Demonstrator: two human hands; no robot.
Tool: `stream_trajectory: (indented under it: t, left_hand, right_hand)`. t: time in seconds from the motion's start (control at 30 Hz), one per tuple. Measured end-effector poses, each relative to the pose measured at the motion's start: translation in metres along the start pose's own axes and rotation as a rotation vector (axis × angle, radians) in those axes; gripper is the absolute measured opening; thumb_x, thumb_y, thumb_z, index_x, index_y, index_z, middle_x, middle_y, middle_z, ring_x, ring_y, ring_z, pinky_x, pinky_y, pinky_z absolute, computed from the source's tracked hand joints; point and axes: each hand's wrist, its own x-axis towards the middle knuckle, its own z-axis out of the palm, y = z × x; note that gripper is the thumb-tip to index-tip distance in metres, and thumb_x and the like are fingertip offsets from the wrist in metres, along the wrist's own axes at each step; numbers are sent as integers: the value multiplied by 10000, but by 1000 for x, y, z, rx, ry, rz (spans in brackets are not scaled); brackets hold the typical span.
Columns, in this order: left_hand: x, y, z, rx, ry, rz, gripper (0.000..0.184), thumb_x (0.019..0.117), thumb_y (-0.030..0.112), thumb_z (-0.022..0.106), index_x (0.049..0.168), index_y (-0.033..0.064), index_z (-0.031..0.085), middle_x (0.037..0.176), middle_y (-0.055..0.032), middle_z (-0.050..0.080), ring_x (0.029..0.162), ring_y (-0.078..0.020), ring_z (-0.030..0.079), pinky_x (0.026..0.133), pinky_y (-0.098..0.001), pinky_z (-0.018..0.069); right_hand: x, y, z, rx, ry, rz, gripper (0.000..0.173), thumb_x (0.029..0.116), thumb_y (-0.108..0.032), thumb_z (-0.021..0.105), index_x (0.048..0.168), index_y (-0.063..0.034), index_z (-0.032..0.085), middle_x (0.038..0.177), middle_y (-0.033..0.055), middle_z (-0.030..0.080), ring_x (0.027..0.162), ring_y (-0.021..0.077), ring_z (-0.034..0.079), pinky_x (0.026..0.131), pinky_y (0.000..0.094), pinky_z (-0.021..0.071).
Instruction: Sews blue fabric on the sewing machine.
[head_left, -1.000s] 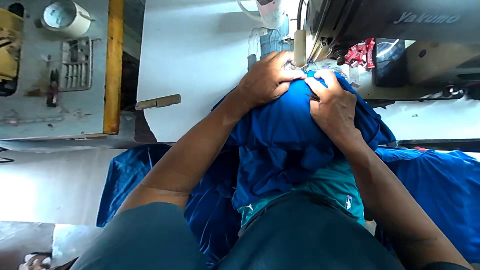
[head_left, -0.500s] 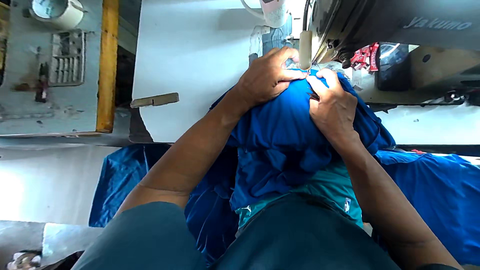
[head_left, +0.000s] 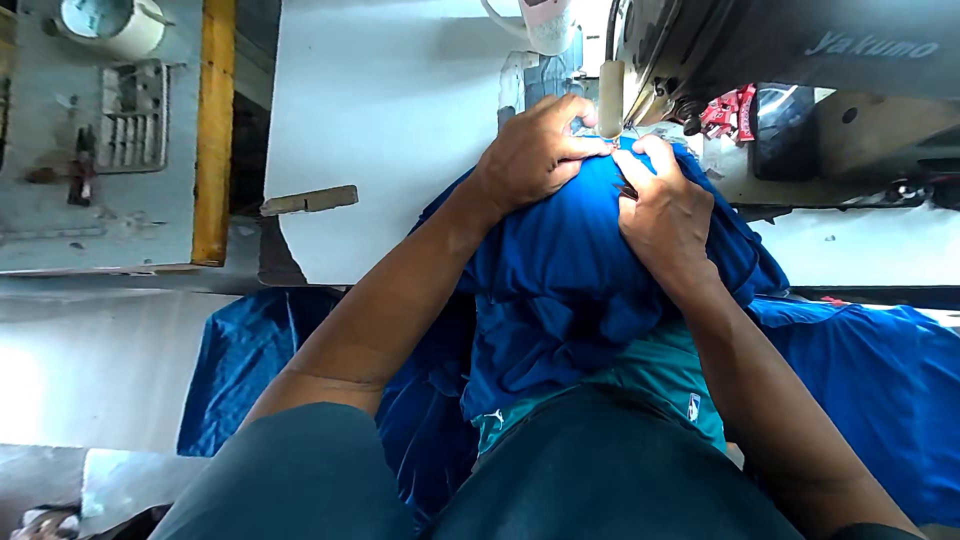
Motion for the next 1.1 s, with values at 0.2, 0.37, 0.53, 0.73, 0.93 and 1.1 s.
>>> stream_trajectory:
  t: [0.2, 0.37, 0.53, 0.73, 0.93, 1.1]
  left_hand:
    - [0, 1, 0, 15, -16, -3, 361, 1023, 188, 487, 1248, 278, 755, 1344, -95, 623, 1155, -266, 598, 956, -400, 502]
    - [-1, 1, 1, 18, -2, -3, 372, 1020, 172, 481, 1238, 286, 760, 1335, -87, 634, 1160, -266, 602, 956, -399, 504]
    - [0, 2, -1, 10, -9, -17, 371, 1018, 169, 483, 1236, 283, 761, 1338, -73, 633, 1164, -259, 600, 956, -398, 506]
    - [0, 2, -1, -7, -3, -1, 365, 1021, 176, 485, 1236, 273, 763, 1318, -84, 645, 1155, -268, 606, 959, -408, 506]
    - [-1, 1, 0, 3, -10, -9, 372, 1022, 180, 475, 1243, 275, 759, 1323, -83, 640, 1143, -265, 606, 954, -406, 503]
    - [0, -2, 1, 6, -18, -13, 367, 1024, 195, 479, 1243, 291, 757, 1321, -81, 634, 1111, -249, 611, 934, -400, 508]
  right_hand:
    - [-3, -9, -1, -32, -12, 54, 435, 906, -160, 619, 1318, -257, 720, 1431, 2, 607, 853, 230, 703, 609, 454, 544]
    - [-4, -11, -1, -36, -2, 67, 430, 921, -165, 604, 1323, -269, 718, 1435, -6, 610, 866, 236, 705, 615, 457, 542]
    - [-5, -6, -1, -12, 2, 45, 437, 910, -167, 609, 1321, -266, 720, 1441, -7, 606, 873, 233, 708, 626, 461, 548]
    - [-9, 8, 2, 125, 77, -1, 378, 961, -193, 597, 1322, -179, 709, 1387, 20, 661, 1013, 217, 724, 745, 451, 586]
    - [-7, 8, 3, 130, 78, 8, 343, 963, -202, 598, 1278, -180, 730, 1388, -2, 656, 954, 203, 723, 687, 439, 577]
    - [-5, 10, 1, 122, 59, 13, 349, 953, -196, 598, 1275, -184, 731, 1395, -12, 652, 955, 201, 723, 686, 440, 575]
